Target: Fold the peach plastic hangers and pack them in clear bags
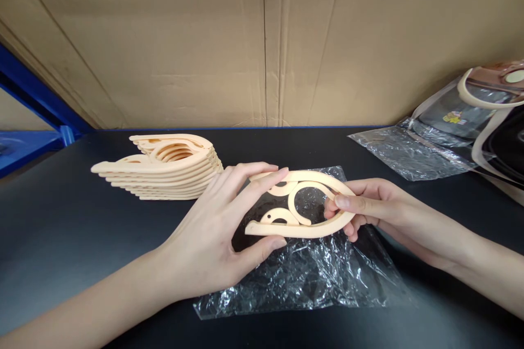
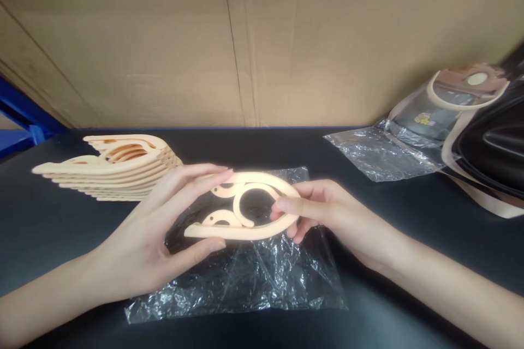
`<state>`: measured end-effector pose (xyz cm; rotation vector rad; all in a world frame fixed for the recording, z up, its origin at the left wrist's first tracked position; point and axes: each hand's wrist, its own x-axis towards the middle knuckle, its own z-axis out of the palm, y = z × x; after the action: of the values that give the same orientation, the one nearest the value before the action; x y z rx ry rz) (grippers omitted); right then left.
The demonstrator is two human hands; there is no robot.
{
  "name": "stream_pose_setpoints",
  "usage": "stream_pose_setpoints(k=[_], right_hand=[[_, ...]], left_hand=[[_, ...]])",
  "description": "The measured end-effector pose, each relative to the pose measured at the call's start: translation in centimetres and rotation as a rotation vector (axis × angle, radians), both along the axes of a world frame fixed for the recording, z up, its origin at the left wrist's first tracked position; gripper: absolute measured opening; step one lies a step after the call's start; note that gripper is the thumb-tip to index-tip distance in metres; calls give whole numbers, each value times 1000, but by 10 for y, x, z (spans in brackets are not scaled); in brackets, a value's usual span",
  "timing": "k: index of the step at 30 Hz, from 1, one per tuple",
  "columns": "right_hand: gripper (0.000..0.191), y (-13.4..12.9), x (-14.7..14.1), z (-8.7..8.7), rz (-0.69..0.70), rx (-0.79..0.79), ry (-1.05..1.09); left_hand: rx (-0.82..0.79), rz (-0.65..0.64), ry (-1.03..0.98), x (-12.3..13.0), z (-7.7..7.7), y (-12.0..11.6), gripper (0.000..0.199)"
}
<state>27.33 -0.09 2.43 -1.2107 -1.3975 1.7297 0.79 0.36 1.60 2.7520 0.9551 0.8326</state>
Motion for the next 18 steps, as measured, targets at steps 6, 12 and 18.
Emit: stream_pose_setpoints(k=[6, 12, 18], right_hand=[[28, -1, -1, 1, -12, 17, -29], [28, -2, -1, 1, 1, 24, -39], [29, 2, 1, -1, 5, 77, -79]], left_hand=[[-39, 15, -9, 1, 0, -2, 58], [-43, 28, 1, 1, -2, -2, 58], [143, 14, 44, 0, 1, 1, 58]])
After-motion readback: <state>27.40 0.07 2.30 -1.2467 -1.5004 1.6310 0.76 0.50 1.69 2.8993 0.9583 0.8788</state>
